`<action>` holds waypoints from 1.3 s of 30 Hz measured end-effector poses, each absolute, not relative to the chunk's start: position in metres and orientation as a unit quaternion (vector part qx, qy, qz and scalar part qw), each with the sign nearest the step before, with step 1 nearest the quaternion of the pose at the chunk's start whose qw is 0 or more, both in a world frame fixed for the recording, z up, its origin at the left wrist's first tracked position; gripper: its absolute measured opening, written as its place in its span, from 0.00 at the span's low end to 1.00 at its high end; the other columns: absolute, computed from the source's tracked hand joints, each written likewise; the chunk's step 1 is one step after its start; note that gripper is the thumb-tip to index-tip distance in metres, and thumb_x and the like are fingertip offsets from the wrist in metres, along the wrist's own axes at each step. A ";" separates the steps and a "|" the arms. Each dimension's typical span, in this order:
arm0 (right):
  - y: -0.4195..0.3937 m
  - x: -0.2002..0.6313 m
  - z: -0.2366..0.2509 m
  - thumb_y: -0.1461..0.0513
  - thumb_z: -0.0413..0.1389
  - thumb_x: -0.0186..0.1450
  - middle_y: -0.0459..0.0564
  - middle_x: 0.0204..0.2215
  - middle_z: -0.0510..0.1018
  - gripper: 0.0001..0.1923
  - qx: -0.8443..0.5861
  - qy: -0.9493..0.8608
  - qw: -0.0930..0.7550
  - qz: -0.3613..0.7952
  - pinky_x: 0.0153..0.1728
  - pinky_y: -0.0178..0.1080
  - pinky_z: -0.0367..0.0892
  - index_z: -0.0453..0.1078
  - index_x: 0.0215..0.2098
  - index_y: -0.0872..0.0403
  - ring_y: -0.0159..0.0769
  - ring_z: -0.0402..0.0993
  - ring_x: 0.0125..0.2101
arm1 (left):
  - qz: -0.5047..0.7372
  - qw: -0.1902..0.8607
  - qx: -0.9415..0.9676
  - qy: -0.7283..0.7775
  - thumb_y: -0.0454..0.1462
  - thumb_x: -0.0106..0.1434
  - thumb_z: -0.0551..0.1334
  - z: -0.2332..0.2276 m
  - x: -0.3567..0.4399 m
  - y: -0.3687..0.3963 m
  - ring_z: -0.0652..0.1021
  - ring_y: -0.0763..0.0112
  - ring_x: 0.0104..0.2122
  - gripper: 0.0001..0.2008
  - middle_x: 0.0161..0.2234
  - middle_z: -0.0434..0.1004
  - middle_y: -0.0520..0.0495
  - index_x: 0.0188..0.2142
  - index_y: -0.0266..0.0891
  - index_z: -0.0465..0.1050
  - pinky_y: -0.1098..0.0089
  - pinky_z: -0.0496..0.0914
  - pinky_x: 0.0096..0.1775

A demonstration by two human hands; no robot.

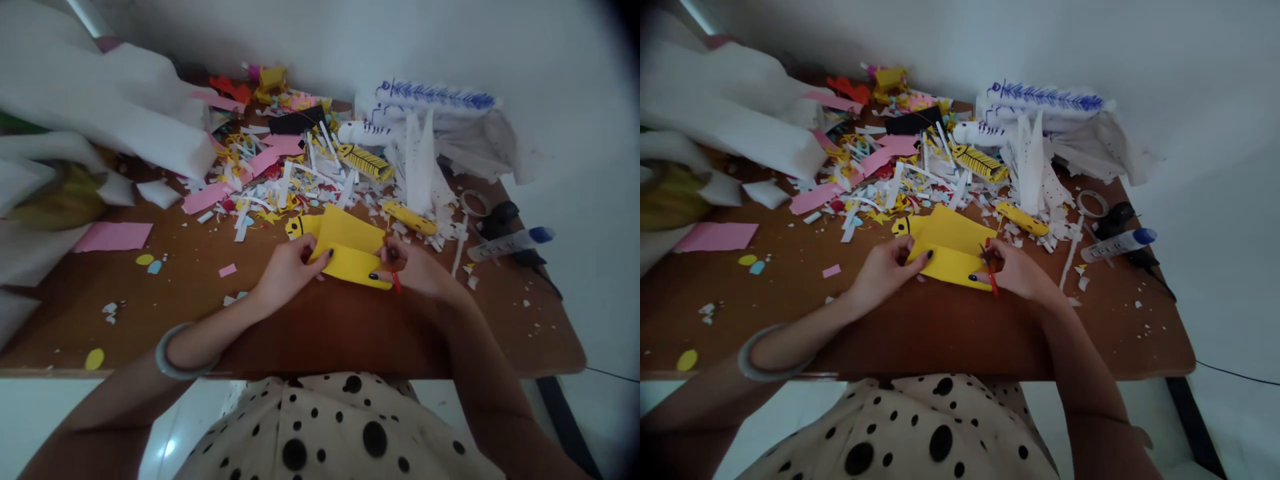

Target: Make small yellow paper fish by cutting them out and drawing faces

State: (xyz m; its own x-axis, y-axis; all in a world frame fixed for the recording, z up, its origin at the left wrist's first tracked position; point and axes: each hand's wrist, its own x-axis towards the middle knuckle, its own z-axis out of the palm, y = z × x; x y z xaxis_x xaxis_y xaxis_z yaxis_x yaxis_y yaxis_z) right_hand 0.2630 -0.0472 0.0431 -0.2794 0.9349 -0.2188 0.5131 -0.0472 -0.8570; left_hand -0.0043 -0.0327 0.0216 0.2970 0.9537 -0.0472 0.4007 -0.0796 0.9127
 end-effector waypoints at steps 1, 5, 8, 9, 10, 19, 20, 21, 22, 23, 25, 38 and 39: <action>-0.048 0.261 0.042 0.51 0.67 0.51 0.46 0.30 0.71 0.21 -0.559 -0.649 0.221 0.466 0.40 0.41 0.67 0.62 0.29 0.51 0.36 0.68 0.32 | 0.295 0.470 0.669 0.495 0.46 0.63 0.59 0.023 -0.003 -0.035 0.75 0.75 0.20 0.14 0.21 0.72 0.56 0.29 0.39 0.63 0.76 0.61 0.23; -0.041 0.265 0.041 0.49 0.67 0.51 0.43 0.25 0.66 0.22 -0.570 -0.636 0.235 0.463 0.30 0.39 0.65 0.60 0.26 0.50 0.32 0.61 0.25 | 0.192 0.512 0.703 0.455 0.48 0.65 0.56 0.026 -0.002 -0.039 0.77 0.72 0.21 0.16 0.27 0.80 0.50 0.36 0.38 0.70 0.73 0.67 0.26; -0.036 0.272 0.041 0.48 0.67 0.52 0.43 0.25 0.66 0.22 -0.582 -0.635 0.236 0.451 0.29 0.38 0.63 0.60 0.27 0.50 0.32 0.60 0.25 | 0.106 0.512 0.713 0.466 0.50 0.63 0.58 0.024 -0.005 -0.036 0.73 0.73 0.15 0.17 0.21 0.79 0.50 0.29 0.39 0.71 0.73 0.64 0.21; -0.036 0.274 0.041 0.49 0.66 0.52 0.43 0.25 0.66 0.22 -0.579 -0.637 0.231 0.454 0.30 0.38 0.64 0.60 0.27 0.50 0.33 0.61 0.26 | 0.079 0.525 0.709 0.463 0.51 0.63 0.58 0.023 -0.007 -0.035 0.71 0.74 0.13 0.19 0.19 0.77 0.51 0.25 0.39 0.71 0.73 0.62 0.19; -0.035 0.276 0.040 0.49 0.66 0.53 0.44 0.27 0.67 0.21 -0.573 -0.640 0.225 0.460 0.31 0.38 0.64 0.60 0.28 0.50 0.33 0.62 0.27 | 0.052 0.545 0.703 0.453 0.51 0.64 0.56 0.022 -0.008 -0.034 0.69 0.75 0.12 0.22 0.16 0.75 0.51 0.21 0.39 0.69 0.73 0.61 0.18; -0.037 0.259 0.006 0.54 0.61 0.60 0.46 0.32 0.71 0.14 -0.534 -0.674 0.254 0.442 0.37 0.39 0.66 0.60 0.33 0.50 0.36 0.69 0.33 | -0.150 0.637 0.687 0.314 0.53 0.68 0.46 0.032 -0.019 -0.024 0.63 0.75 0.11 0.34 0.12 0.70 0.46 0.13 0.38 0.68 0.73 0.59 0.16; -0.037 0.254 0.001 0.55 0.60 0.61 0.46 0.32 0.71 0.13 -0.528 -0.682 0.262 0.433 0.37 0.39 0.65 0.60 0.33 0.50 0.36 0.69 0.32 | -0.165 0.620 0.695 0.324 0.55 0.68 0.46 0.036 -0.021 -0.022 0.65 0.75 0.12 0.33 0.14 0.71 0.46 0.15 0.38 0.69 0.73 0.60 0.17; -0.038 0.249 -0.003 0.56 0.59 0.61 0.46 0.32 0.72 0.12 -0.522 -0.693 0.258 0.424 0.37 0.38 0.65 0.60 0.34 0.50 0.35 0.69 0.33 | -0.177 0.589 0.710 0.342 0.57 0.67 0.46 0.039 -0.024 -0.020 0.67 0.74 0.14 0.33 0.15 0.72 0.46 0.17 0.37 0.69 0.72 0.62 0.19; -0.038 0.246 -0.005 0.57 0.59 0.61 0.46 0.33 0.72 0.10 -0.517 -0.705 0.247 0.417 0.37 0.38 0.64 0.61 0.34 0.50 0.35 0.69 0.32 | -0.177 0.544 0.732 0.369 0.59 0.66 0.47 0.042 -0.026 -0.018 0.69 0.72 0.16 0.33 0.17 0.73 0.45 0.19 0.37 0.71 0.72 0.63 0.22; -0.039 0.244 -0.005 0.58 0.59 0.61 0.46 0.33 0.72 0.10 -0.514 -0.715 0.233 0.412 0.37 0.38 0.64 0.62 0.34 0.50 0.34 0.69 0.32 | -0.166 0.495 0.755 0.397 0.60 0.64 0.48 0.044 -0.028 -0.017 0.73 0.70 0.20 0.32 0.22 0.76 0.45 0.23 0.37 0.73 0.71 0.65 0.25; -0.041 0.244 0.001 0.57 0.59 0.61 0.46 0.33 0.72 0.10 -0.508 -0.720 0.209 0.425 0.35 0.37 0.64 0.62 0.35 0.50 0.34 0.68 0.31 | -0.118 0.422 0.798 0.413 0.59 0.64 0.51 0.046 -0.030 -0.016 0.77 0.64 0.32 0.29 0.34 0.80 0.43 0.35 0.37 0.77 0.69 0.68 0.33; -0.047 0.303 0.063 0.57 0.60 0.62 0.45 0.30 0.67 0.13 -0.456 -0.697 0.039 0.552 0.32 0.34 0.61 0.61 0.31 0.52 0.31 0.62 0.30 | 0.035 0.292 0.939 0.176 0.55 0.63 0.59 0.024 -0.015 -0.055 0.58 0.57 0.66 0.32 0.67 0.57 0.38 0.58 0.37 0.68 0.63 0.54 0.63; -0.047 0.304 0.065 0.57 0.61 0.61 0.45 0.31 0.67 0.13 -0.453 -0.693 0.047 0.559 0.32 0.34 0.61 0.61 0.31 0.52 0.31 0.63 0.30 | 0.047 0.268 0.948 0.167 0.54 0.63 0.60 0.017 -0.012 -0.058 0.57 0.57 0.67 0.30 0.67 0.56 0.39 0.57 0.37 0.69 0.63 0.52 0.64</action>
State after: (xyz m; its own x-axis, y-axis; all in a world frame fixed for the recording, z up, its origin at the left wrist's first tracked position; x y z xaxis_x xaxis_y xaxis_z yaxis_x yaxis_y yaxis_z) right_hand 0.3039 -0.0471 0.0650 -0.5852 0.6804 -0.4411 0.5744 -0.0362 -0.8178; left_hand -0.0124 -0.0584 0.0172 0.9397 0.3419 -0.0008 0.2916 -0.8003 0.5240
